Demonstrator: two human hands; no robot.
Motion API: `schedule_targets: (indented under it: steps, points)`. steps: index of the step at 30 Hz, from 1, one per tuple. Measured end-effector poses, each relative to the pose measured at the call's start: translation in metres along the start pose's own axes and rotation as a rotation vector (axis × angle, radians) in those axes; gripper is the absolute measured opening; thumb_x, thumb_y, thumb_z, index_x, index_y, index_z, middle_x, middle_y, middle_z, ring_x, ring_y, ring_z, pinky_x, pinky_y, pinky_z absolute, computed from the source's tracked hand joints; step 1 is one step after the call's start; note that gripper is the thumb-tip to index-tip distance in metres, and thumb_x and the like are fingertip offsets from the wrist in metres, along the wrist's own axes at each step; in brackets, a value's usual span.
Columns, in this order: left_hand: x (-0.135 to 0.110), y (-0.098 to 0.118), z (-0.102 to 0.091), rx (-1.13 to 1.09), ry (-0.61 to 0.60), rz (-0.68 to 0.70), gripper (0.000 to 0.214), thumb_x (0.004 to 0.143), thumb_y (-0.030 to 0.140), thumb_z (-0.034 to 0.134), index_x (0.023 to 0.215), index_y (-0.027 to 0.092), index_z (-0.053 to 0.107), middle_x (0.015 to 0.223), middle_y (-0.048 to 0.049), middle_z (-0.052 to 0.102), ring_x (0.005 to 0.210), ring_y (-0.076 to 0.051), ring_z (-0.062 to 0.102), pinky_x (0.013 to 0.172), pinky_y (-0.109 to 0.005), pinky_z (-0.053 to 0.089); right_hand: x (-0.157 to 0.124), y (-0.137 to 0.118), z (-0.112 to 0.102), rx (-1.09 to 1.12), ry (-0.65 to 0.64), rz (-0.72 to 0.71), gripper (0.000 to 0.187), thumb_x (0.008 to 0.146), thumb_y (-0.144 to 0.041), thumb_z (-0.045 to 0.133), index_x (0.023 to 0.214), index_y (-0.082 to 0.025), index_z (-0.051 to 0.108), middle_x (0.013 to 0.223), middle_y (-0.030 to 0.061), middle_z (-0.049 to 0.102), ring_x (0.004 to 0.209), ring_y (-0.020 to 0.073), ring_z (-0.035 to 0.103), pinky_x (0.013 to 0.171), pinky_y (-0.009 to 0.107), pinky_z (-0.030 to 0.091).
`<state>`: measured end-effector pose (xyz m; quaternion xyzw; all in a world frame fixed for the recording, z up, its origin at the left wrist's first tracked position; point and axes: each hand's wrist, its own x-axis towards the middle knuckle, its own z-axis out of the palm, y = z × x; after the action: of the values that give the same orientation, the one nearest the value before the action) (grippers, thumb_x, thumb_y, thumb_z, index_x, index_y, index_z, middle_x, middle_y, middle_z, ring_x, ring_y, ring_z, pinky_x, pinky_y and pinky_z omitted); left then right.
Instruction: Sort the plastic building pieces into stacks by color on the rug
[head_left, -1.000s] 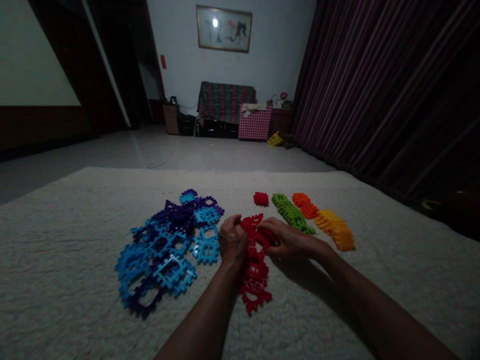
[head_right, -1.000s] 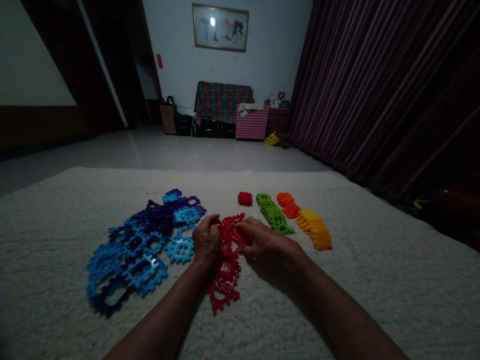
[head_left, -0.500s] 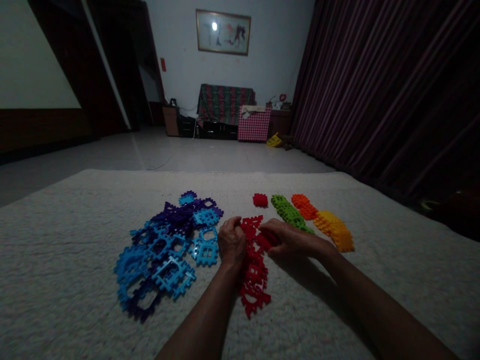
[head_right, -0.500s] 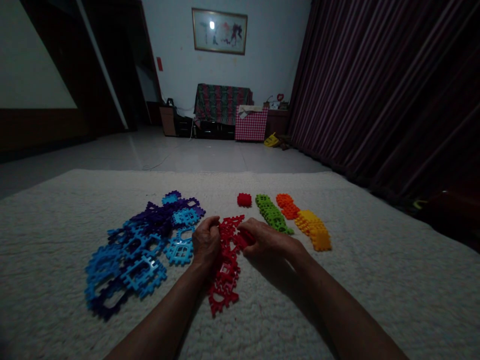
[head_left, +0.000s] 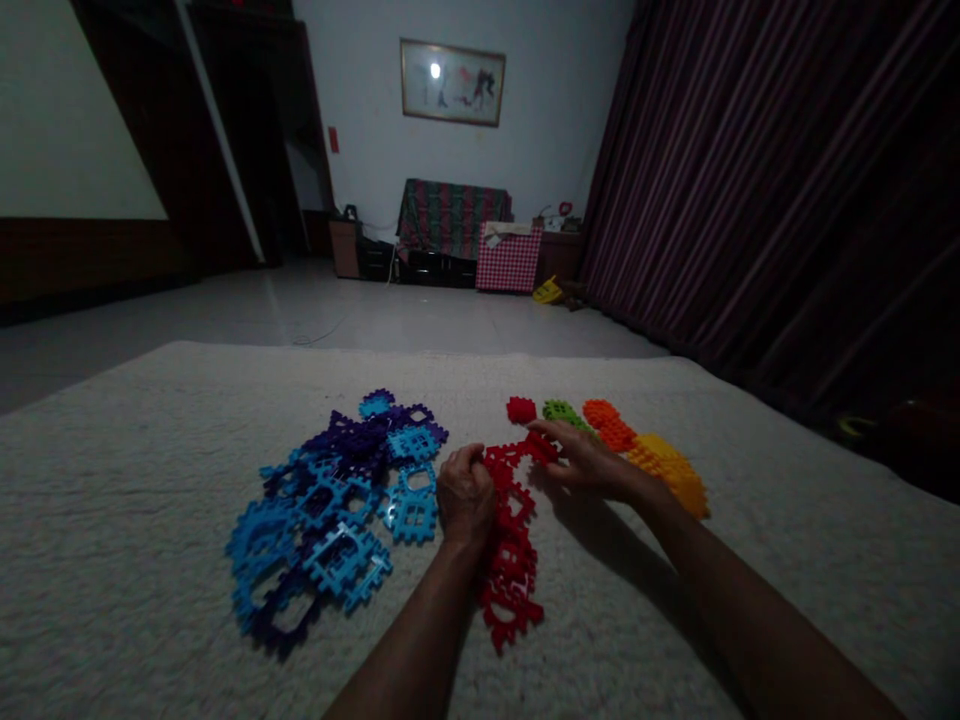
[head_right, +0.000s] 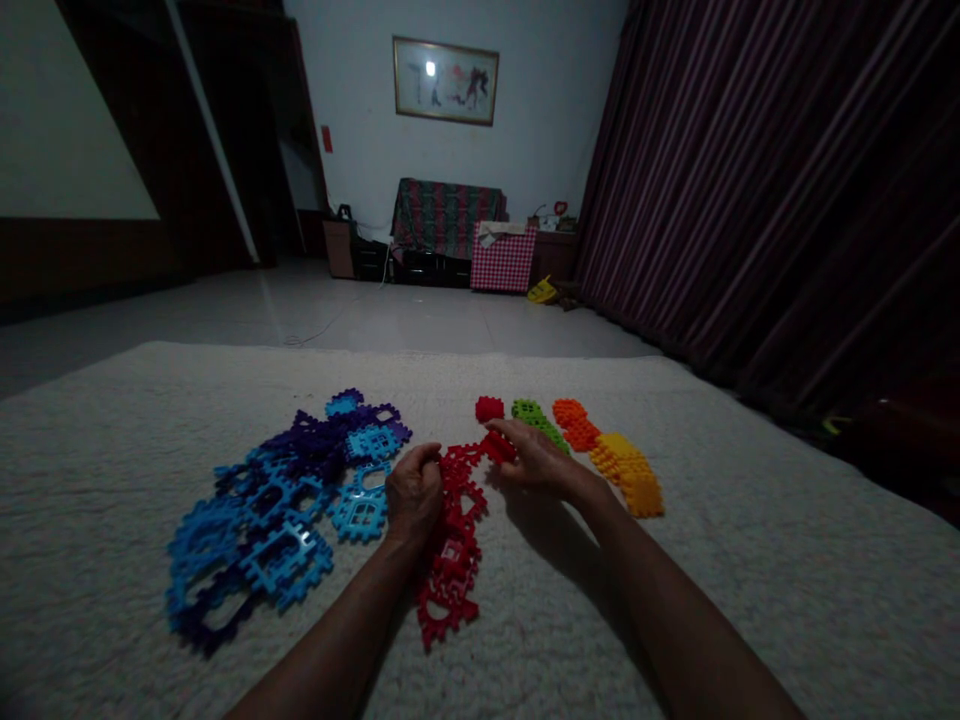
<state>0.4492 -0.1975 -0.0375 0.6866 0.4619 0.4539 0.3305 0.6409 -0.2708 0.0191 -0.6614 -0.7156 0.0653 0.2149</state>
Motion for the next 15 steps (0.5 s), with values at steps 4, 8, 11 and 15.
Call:
schedule_targets:
  steps: [4, 8, 11, 15]
  points:
    - [-0.001, -0.001, 0.001, -0.012, 0.0, -0.005, 0.038, 0.081, 0.013, 0.043, 0.101, 0.013, 0.075, 0.102, -0.0111, 0.076, 0.099, -0.024, 0.069, 0.094, -0.036, 0.052, 0.033, 0.023, 0.0, -0.064, 0.062, 0.049, 0.069, 0.072, -0.015, 0.066, 0.139, -0.022, 0.051, 0.136, 0.0127, 0.057, 0.124, 0.0288, 0.054, 0.104, 0.043, 0.044]
    - [-0.001, -0.003, 0.003, -0.011, 0.03, 0.024, 0.037, 0.08, 0.012, 0.044, 0.099, 0.014, 0.075, 0.099, -0.0103, 0.076, 0.097, -0.023, 0.069, 0.093, -0.035, 0.052, 0.065, 0.035, 0.002, -0.119, 0.075, 0.183, 0.072, 0.069, -0.019, 0.072, 0.138, -0.02, 0.051, 0.133, 0.0147, 0.058, 0.119, 0.0308, 0.056, 0.099, 0.042, 0.046]
    - [-0.001, -0.004, 0.004, -0.002, 0.047, 0.034, 0.037, 0.079, 0.011, 0.044, 0.097, 0.015, 0.075, 0.097, -0.0095, 0.076, 0.095, -0.023, 0.069, 0.093, -0.035, 0.052, 0.081, 0.041, 0.004, -0.136, 0.071, 0.201, 0.073, 0.068, -0.014, 0.069, 0.138, -0.019, 0.052, 0.133, 0.0151, 0.057, 0.119, 0.0301, 0.057, 0.098, 0.04, 0.047]
    - [-0.001, -0.005, 0.004, -0.003, 0.052, 0.051, 0.037, 0.079, 0.011, 0.044, 0.096, 0.014, 0.076, 0.096, -0.0102, 0.076, 0.095, -0.023, 0.069, 0.093, -0.035, 0.052, 0.097, 0.048, 0.007, -0.162, 0.062, 0.175, 0.075, 0.064, -0.005, 0.062, 0.138, -0.015, 0.053, 0.134, 0.0174, 0.057, 0.122, 0.0294, 0.056, 0.1, 0.037, 0.047]
